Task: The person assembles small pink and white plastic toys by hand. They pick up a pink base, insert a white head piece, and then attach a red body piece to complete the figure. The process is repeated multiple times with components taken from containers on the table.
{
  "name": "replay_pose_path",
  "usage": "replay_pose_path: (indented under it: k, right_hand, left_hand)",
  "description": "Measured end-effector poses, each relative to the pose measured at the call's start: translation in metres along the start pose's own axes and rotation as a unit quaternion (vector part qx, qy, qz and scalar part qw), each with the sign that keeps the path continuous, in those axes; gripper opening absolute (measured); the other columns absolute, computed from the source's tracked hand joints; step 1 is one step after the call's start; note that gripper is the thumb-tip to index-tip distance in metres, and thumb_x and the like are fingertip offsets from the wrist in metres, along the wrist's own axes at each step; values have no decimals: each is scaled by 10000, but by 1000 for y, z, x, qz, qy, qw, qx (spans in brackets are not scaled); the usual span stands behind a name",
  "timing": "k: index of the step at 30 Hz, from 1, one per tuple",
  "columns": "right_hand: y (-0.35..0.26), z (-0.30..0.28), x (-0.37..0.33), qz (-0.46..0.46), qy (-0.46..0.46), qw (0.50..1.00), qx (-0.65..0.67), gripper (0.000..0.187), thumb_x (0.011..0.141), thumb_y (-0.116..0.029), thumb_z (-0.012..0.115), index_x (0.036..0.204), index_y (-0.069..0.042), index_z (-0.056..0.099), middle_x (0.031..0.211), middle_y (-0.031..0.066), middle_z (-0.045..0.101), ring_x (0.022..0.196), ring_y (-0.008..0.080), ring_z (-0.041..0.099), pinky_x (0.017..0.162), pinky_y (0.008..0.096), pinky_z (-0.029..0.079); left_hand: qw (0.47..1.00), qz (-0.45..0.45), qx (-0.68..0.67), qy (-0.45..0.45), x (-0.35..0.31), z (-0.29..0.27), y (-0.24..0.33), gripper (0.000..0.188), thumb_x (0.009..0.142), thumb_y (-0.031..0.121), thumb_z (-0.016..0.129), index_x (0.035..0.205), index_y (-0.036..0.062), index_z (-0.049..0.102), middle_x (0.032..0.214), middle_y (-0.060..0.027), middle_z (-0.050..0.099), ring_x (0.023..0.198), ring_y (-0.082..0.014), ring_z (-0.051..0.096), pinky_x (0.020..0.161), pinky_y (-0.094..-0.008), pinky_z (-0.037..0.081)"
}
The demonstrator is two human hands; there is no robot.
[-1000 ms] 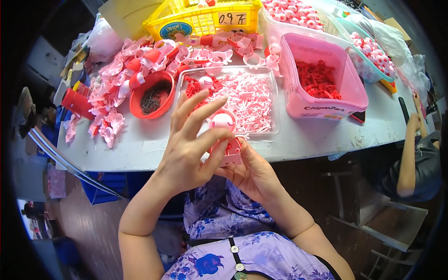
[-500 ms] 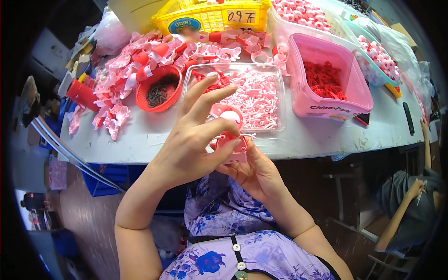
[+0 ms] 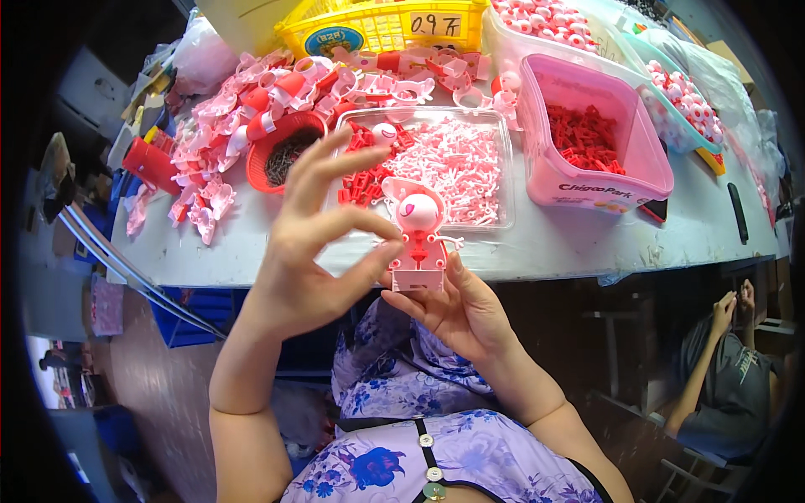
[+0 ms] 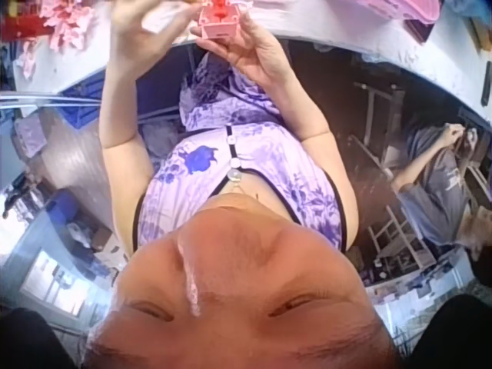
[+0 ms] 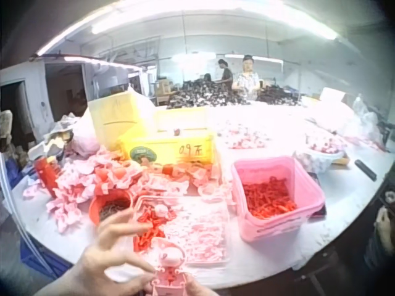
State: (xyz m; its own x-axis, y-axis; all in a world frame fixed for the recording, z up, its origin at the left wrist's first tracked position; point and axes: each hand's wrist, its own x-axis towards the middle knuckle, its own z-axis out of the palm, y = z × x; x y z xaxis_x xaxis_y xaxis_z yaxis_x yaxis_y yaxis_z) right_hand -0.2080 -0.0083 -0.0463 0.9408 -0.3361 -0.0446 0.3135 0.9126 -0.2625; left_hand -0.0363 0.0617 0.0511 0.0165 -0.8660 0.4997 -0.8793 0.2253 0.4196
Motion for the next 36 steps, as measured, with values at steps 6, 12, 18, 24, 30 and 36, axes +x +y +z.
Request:
replay_pose_path:
  k: [6, 12, 18, 24, 30, 36]
  right_hand:
    - [6, -3, -1, 2, -1, 1000, -12, 509, 963, -312, 520, 1377, -64, 356, 1308, 115, 492, 1227, 230, 484, 1093, 440, 348]
    - [9, -5, -11, 21, 43, 998, -41, 643, 890, -339, 635, 1373, -32, 341, 1323, 139, 481, 1256, 292, 468, 1102, 436, 342]
    - [10, -6, -16, 27, 69, 997, -27, 681, 869, -324, 666, 1362, 4, 330, 1322, 174, 474, 1243, 336, 476, 1064, 432, 412]
    - [10, 7, -16, 57, 45, 997, -33, 758, 833, -354, 700, 1362, 46, 334, 1350, 169, 457, 1270, 359, 445, 1070, 450, 398]
    - [11, 10, -14, 73, 51, 995, -43, 775, 833, -359, 700, 1380, 32, 314, 1368, 148, 451, 1292, 360, 421, 1088, 481, 356]
    - [8, 10, -14, 59, 56, 996, -42, 731, 864, -322, 668, 1400, 1, 289, 1397, 153, 417, 1304, 370, 401, 1092, 499, 338]
  left_hand:
    - [999, -7, 10, -39, -16, 17, 6, 173, 670, 65, 766, 817, 125, 698, 1334, -93, 514, 1361, -350, 311, 1107, -476, 252]
    - [998, -14, -26, -61, -24, 20, 10, 136, 708, 80, 752, 820, 119, 686, 1320, -81, 508, 1362, -342, 307, 1120, -521, 211]
    - [993, -1, -115, -29, -20, 6, -9, 115, 728, 110, 752, 809, 86, 673, 1230, -93, 556, 1324, -331, 368, 1103, -507, 257]
    - [972, -214, 32, 95, 0, -35, -112, 133, 801, 117, 692, 886, 15, 701, 876, -84, 653, 842, -184, 624, 776, -312, 476]
    - [944, -295, 141, -36, 8, -26, -162, 169, 773, 138, 689, 885, 14, 714, 875, -134, 630, 847, -255, 620, 773, -342, 479]
    - [957, -225, 182, -31, 10, -23, -193, 131, 746, 83, 677, 851, 12, 711, 885, -137, 621, 855, -285, 607, 790, -373, 482]
